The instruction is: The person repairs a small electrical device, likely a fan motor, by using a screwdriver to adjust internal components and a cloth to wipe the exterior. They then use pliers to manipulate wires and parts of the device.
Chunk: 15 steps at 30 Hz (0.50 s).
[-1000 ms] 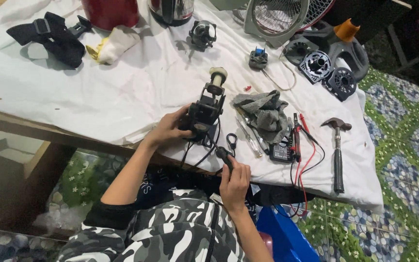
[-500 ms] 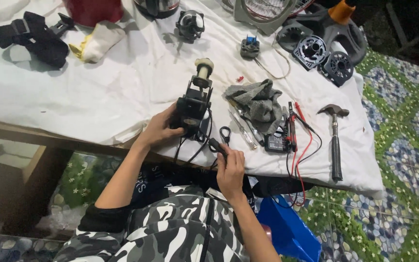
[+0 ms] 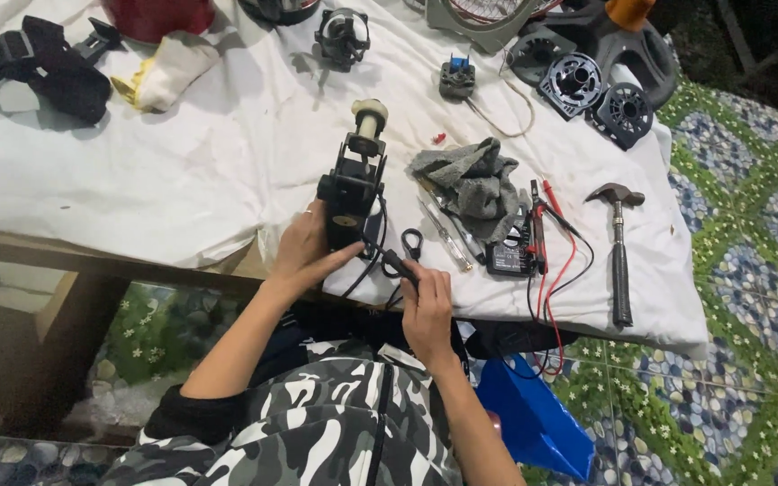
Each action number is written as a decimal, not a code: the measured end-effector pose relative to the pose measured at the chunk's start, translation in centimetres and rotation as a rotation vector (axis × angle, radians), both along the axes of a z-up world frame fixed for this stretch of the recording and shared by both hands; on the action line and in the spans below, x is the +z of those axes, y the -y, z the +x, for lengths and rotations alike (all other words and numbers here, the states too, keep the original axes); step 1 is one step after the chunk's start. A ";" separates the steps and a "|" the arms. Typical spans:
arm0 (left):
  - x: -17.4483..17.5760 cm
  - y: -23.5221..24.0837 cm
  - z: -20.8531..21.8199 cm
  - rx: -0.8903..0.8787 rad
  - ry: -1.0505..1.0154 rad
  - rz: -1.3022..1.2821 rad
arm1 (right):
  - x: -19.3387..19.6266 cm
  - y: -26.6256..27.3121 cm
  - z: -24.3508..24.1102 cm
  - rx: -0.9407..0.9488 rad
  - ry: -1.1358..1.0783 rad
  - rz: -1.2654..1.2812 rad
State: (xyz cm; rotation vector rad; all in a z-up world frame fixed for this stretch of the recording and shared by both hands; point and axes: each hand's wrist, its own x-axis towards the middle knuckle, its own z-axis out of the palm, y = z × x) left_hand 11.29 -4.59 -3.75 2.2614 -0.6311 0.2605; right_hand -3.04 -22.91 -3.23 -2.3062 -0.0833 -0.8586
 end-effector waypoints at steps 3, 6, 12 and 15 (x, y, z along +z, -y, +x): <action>0.3 0.1 -0.1 -0.018 -0.014 -0.009 | -0.6 1.5 0.6 0.041 -0.023 -0.020; 0.7 -0.2 -0.1 -0.026 -0.033 0.002 | -0.4 3.1 1.4 0.100 -0.038 -0.038; 0.7 -0.5 0.3 -0.036 -0.033 0.008 | 0.2 6.0 3.8 0.233 -0.100 0.004; 1.4 -0.6 0.2 -0.052 -0.060 0.006 | 1.2 6.8 4.5 0.272 -0.152 0.041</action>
